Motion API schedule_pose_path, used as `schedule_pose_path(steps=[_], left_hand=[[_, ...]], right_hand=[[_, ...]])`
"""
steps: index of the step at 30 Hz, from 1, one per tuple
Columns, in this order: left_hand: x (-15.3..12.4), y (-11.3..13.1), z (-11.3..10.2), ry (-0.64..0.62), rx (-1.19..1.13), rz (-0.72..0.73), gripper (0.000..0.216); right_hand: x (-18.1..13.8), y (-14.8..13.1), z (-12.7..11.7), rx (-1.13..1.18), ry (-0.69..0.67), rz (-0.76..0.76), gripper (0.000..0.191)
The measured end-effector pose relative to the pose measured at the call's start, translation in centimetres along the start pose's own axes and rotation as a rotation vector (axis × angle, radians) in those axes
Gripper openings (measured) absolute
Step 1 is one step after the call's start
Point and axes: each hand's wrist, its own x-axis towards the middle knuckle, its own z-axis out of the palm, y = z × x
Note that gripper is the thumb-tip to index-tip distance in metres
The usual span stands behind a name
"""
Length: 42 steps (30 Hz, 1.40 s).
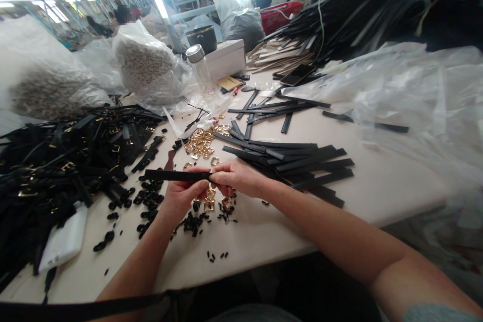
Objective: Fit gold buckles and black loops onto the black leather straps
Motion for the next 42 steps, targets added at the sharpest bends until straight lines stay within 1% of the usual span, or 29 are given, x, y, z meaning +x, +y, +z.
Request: schedule_pose_path(steps=[2, 7, 11, 17, 20, 23, 25, 28, 31, 36, 39, 42], left_hand=[[0.1, -0.1, -0.1, 0.006, 0.018, 0.011, 0.029], [0.0, -0.4, -0.2, 0.005, 0.064, 0.024, 0.024], [-0.1, -0.1, 0.1, 0.015, 0.072, 0.014, 0.024], [-0.1, -0.1, 0.6, 0.081, 0.136, 0.020, 0.028], [-0.1, -0.4, 0.5, 0.063, 0.079, -0.009, 0.036], [0.0, -0.6, 0.2, 0.030, -0.013, -0.022, 0.039], [0.1, -0.7, 0.2, 0.065, -0.043, -0.021, 0.036], [0.5, -0.6, 0.2, 0.187, -0.130, -0.045, 0.028], [0.9, -0.6, 0.3, 0.237, -0.258, -0.126, 0.027], [1.2, -0.8, 0.2, 0.222, -0.335, -0.239, 0.032], [1.3, -0.9, 0.2, 0.194, -0.332, -0.264, 0.033], [1.2, -0.8, 0.2, 0.171, -0.304, -0.247, 0.031]], right_hand=[[0.1, 0.2, 0.1, 0.041, -0.002, 0.027, 0.018], [0.4, 0.7, 0.2, 0.074, 0.063, 0.032, 0.010], [0.4, 0.7, 0.4, 0.043, 0.071, 0.033, 0.014], [0.7, 1.2, 0.8, -0.015, 0.191, -0.055, 0.012], [0.8, 1.4, 0.9, -0.021, 0.228, -0.084, 0.012], [0.7, 1.2, 0.8, 0.004, 0.219, -0.088, 0.016], [0.7, 1.0, 0.8, 0.023, 0.206, -0.074, 0.017], [0.8, 1.1, 0.7, 0.028, 0.206, -0.064, 0.016], [1.1, 1.6, 0.5, -0.026, 0.229, -0.080, 0.012], [1.0, 1.9, 0.5, -0.259, 0.331, -0.136, 0.009], [0.9, 1.8, 0.5, -0.347, 0.353, -0.159, 0.010], [0.8, 1.6, 0.4, -0.352, 0.325, -0.140, 0.009]])
